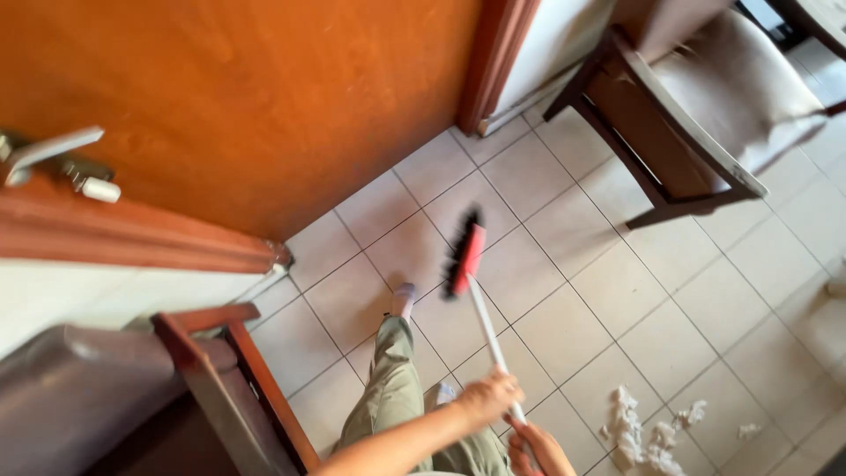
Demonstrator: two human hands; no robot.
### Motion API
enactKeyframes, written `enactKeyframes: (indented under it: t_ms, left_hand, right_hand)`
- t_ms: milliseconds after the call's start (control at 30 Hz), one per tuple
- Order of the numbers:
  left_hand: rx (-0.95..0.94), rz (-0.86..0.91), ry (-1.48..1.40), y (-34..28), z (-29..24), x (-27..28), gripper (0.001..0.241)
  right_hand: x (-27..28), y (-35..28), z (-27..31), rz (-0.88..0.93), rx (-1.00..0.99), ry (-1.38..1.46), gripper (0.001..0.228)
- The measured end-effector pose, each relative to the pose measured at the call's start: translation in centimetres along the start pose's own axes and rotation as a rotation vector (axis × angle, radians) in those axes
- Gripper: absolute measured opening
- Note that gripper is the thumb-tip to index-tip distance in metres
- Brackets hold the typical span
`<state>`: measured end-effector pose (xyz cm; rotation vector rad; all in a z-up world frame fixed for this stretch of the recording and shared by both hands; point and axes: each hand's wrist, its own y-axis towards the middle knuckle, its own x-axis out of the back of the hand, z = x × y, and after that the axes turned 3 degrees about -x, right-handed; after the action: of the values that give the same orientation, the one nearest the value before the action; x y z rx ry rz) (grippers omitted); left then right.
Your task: The recorder is sweeping scraps of paper and debris from a tiled terrace floor using a broom and moving a small stool with shoes on it.
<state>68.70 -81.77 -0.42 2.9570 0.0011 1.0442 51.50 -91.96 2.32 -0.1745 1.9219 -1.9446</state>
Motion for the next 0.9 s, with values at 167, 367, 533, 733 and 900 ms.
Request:
enactKeyframes:
  t_ms: [167, 367, 533, 733, 900]
  left_hand:
    - [0.162, -0.255, 0.066, -3.9, 18.1, 5.4, 0.027]
    - [0.293, 0.095, 0.047, 2.4, 25.9, 18.1, 0.025]
    - [0.025, 0.207, -0.05, 11.0, 24.8, 11.0, 0.023]
    - [-0.225, 0.355, -0.202, 18.6, 18.5, 4.1, 0.024]
    - [-0.276, 0.604, -0.109, 20.7, 10.9, 16.0, 0.03]
  right_hand:
    - [-17.0, 7.4, 5.9, 0.36, -0.009, -0.148, 0.03]
    - [-27.2, 15.4, 13.4, 0.291, -0.11, 0.169, 0.021]
    - [-19.2, 13.2, 13.1, 0.209, 0.037, 0.441, 0.022]
    - [-12.9, 10.2, 12.7, -0.133, 0.201, 0.609, 0.022]
    - [-16.5, 3.5, 12.6, -0.259, 0.321, 0.627, 0.018]
